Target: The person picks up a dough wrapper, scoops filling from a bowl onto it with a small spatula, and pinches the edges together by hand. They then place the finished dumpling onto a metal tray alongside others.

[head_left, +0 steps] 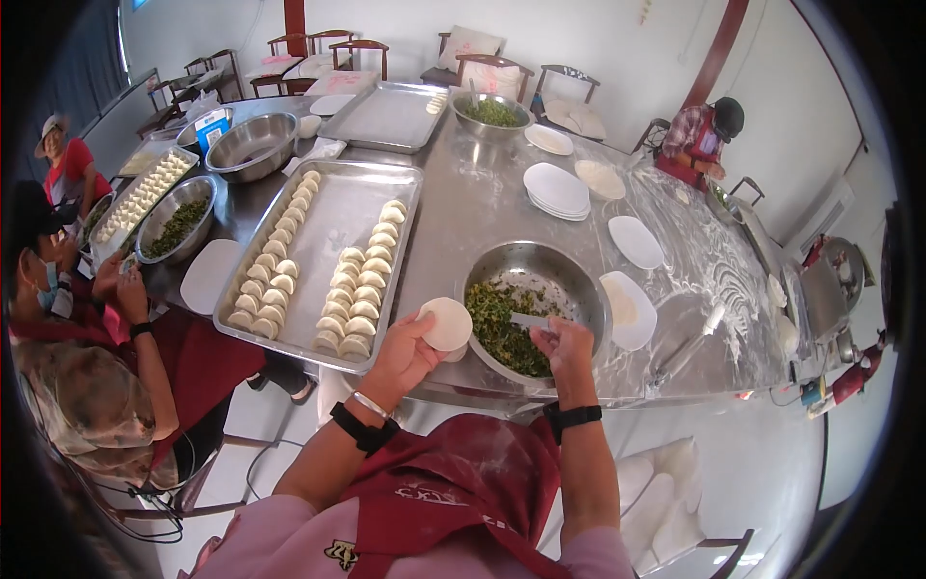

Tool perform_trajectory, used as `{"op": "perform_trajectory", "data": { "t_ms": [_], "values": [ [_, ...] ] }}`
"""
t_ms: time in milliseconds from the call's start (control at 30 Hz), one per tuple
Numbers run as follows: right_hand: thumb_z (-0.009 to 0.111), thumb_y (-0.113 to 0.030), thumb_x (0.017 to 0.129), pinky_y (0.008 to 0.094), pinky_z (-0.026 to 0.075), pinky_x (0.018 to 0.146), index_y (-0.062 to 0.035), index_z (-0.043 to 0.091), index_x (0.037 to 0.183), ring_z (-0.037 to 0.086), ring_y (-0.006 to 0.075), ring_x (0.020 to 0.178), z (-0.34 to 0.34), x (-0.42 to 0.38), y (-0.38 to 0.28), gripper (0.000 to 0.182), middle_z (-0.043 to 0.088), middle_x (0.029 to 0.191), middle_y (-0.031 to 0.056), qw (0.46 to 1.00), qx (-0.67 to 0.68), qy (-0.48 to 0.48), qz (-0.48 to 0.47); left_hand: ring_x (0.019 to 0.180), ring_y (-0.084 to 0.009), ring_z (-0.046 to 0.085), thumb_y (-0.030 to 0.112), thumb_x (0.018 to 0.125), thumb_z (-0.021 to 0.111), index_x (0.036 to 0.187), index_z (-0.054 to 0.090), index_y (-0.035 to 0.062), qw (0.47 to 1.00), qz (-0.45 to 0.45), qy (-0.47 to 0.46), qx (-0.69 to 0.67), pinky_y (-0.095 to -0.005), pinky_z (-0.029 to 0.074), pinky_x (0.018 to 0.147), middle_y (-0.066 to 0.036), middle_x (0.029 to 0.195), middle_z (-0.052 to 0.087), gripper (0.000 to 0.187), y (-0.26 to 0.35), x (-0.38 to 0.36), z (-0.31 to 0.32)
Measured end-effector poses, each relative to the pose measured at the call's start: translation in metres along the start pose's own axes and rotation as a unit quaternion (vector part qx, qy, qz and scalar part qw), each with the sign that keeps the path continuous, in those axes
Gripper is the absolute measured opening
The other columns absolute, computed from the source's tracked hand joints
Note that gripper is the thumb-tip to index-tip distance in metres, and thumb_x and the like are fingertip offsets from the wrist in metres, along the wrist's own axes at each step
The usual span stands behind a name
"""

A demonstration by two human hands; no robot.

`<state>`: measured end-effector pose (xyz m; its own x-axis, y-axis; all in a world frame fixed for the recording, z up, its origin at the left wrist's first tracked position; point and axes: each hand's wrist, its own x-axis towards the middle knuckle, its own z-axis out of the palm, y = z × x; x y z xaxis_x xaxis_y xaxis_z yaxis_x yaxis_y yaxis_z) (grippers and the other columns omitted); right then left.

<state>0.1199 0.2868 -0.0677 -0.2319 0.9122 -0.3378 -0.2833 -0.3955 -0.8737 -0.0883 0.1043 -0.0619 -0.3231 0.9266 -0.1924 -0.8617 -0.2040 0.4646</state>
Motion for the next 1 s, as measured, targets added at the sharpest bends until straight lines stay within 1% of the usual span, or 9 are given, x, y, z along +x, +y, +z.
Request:
{"op": "perform_trajectory", "data": {
  "t_ms": [200, 333, 500, 567, 633, 733, 867, 967, 1000],
  "values": [
    [0.056, -0.001, 0.094, 0.0343, 0.064, 0.065, 0.0131, 0.056, 0.107, 0.069, 0.0293, 0.076, 0.004, -0.016, -0.022, 0.019, 0.063, 0.090, 0.0182, 0.999, 0.037, -0.018, -0.010, 0.123, -0.0319, 0.056, 0.010, 0.100, 0.052, 0.131, 0.046, -0.0061, 0.999, -0.004, -0.029, 0.021, -0.0470, 0.045, 0.108, -0.019, 0.133, 0.054, 0.036, 0.004, 0.008, 0.012],
    [0.059, -0.006, 0.095, 0.0340, 0.064, 0.066, 0.0126, 0.057, 0.106, 0.070, 0.0271, 0.074, 0.009, -0.030, -0.038, 0.021, 0.065, 0.087, 0.0175, 0.997, 0.024, -0.034, -0.059, 0.121, -0.0307, 0.057, 0.007, 0.100, 0.049, 0.132, 0.045, -0.0075, 0.999, -0.015, -0.014, 0.047, -0.0462, 0.048, 0.104, -0.018, 0.129, 0.056, 0.035, -0.005, 0.022, 0.030],
    [0.064, -0.007, 0.094, 0.0336, 0.061, 0.068, 0.0074, 0.064, 0.100, 0.070, 0.0243, 0.075, 0.035, -0.066, -0.041, 0.016, 0.069, 0.087, 0.0138, 0.965, -0.121, 0.010, -0.234, 0.117, -0.0285, 0.059, 0.010, 0.101, 0.048, 0.128, 0.049, -0.0053, 0.998, -0.013, -0.058, 0.018, -0.0430, 0.050, 0.100, -0.016, 0.124, 0.058, 0.031, -0.023, 0.037, 0.049],
    [0.065, -0.006, 0.092, 0.0357, 0.059, 0.072, 0.0034, 0.067, 0.098, 0.071, 0.0262, 0.080, 0.043, -0.085, -0.034, 0.011, 0.070, 0.088, 0.0138, 0.895, -0.257, 0.015, -0.365, 0.114, -0.0270, 0.060, 0.014, 0.102, 0.048, 0.125, 0.051, -0.0033, 0.997, -0.013, -0.075, 0.000, -0.0421, 0.050, 0.098, -0.015, 0.122, 0.059, 0.029, -0.028, 0.043, 0.050],
    [0.065, -0.002, 0.089, 0.0378, 0.057, 0.078, -0.0007, 0.070, 0.097, 0.071, 0.0290, 0.086, 0.046, -0.104, -0.024, 0.010, 0.071, 0.091, 0.0144, 0.744, -0.423, 0.006, -0.517, 0.114, -0.0268, 0.059, 0.019, 0.104, 0.046, 0.125, 0.050, -0.0023, 0.997, -0.018, -0.070, -0.019, -0.0421, 0.049, 0.100, -0.015, 0.122, 0.059, 0.030, -0.030, 0.048, 0.051],
    [0.065, 0.000, 0.086, 0.0402, 0.055, 0.085, -0.0043, 0.071, 0.098, 0.069, 0.0336, 0.092, 0.046, -0.109, 0.001, 0.014, 0.070, 0.095, 0.0170, 0.662, -0.427, -0.080, -0.611, 0.118, -0.0280, 0.056, 0.024, 0.106, 0.042, 0.128, 0.047, -0.0017, 0.998, -0.028, -0.045, -0.041, -0.0427, 0.044, 0.106, -0.017, 0.126, 0.056, 0.034, -0.030, 0.053, 0.050],
    [0.065, 0.001, 0.085, 0.0394, 0.055, 0.084, -0.0036, 0.071, 0.097, 0.068, 0.0342, 0.094, 0.042, -0.114, -0.001, 0.015, 0.070, 0.096, 0.0172, 0.654, -0.437, -0.112, -0.607, 0.119, -0.0283, 0.055, 0.029, 0.107, 0.039, 0.128, 0.047, -0.0015, 0.996, -0.038, -0.052, -0.060, -0.0429, 0.044, 0.107, -0.017, 0.127, 0.056, 0.038, -0.031, 0.051, 0.045],
    [0.065, -0.001, 0.088, 0.0365, 0.057, 0.079, -0.0002, 0.070, 0.098, 0.071, 0.0290, 0.090, 0.035, -0.117, -0.021, 0.012, 0.071, 0.093, 0.0150, 0.693, -0.448, -0.038, -0.563, 0.120, -0.0288, 0.055, 0.028, 0.107, 0.040, 0.129, 0.047, -0.0016, 0.993, -0.052, -0.070, -0.075, -0.0440, 0.045, 0.105, -0.017, 0.128, 0.056, 0.037, -0.025, 0.039, 0.048],
    [0.064, -0.002, 0.090, 0.0355, 0.057, 0.078, 0.0014, 0.069, 0.099, 0.071, 0.0267, 0.087, 0.032, -0.117, -0.025, 0.011, 0.071, 0.092, 0.0139, 0.777, -0.381, -0.029, -0.500, 0.121, -0.0290, 0.055, 0.027, 0.106, 0.041, 0.129, 0.047, -0.0015, 0.992, -0.058, -0.077, -0.079, -0.0444, 0.046, 0.104, -0.017, 0.128, 0.056, 0.037, -0.023, 0.035, 0.049]
  ]
}}
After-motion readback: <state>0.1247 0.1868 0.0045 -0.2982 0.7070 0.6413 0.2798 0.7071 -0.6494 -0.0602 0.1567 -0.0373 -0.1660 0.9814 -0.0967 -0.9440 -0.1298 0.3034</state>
